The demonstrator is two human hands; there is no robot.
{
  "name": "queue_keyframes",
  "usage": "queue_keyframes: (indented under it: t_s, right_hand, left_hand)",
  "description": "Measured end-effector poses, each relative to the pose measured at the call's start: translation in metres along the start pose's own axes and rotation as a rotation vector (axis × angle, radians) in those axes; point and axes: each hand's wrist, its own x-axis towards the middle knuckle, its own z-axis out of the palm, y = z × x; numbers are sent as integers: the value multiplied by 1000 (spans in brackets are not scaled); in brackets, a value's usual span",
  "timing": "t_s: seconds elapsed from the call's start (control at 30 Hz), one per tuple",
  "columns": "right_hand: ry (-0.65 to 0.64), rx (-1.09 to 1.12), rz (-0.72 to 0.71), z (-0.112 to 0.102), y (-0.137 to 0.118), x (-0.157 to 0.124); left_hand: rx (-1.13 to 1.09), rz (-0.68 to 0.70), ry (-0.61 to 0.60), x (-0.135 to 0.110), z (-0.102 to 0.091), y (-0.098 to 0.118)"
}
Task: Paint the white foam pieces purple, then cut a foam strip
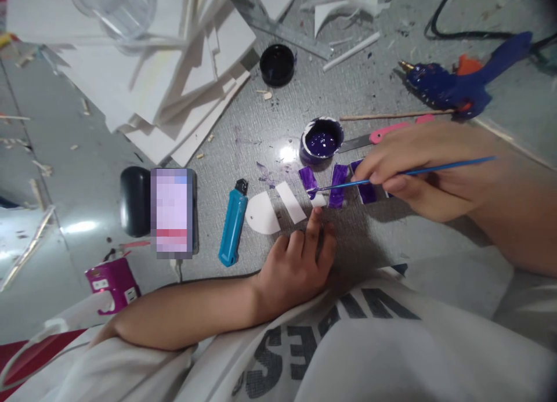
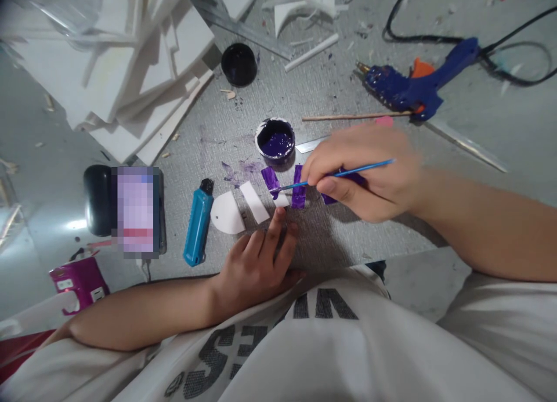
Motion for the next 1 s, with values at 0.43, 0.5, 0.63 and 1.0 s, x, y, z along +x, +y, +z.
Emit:
queue_keyframes:
  t_s: [0.43,0.5,0.63,1.0]
  right_hand:
    - [11,-29,-22,1,0,2]
    - [-5,-65,-72,3,0,3]
    - [-66,-115,3,-4,-6,5]
    - [-156,-116,-6,-17,-9,8]
  left_hand:
    - [32,21,25,4,-4,-3]
    - [22,18,28,3,-3,-2]
    - [0,10,11,0,0,-1]
    - [18,29,25,3,-3,-3]
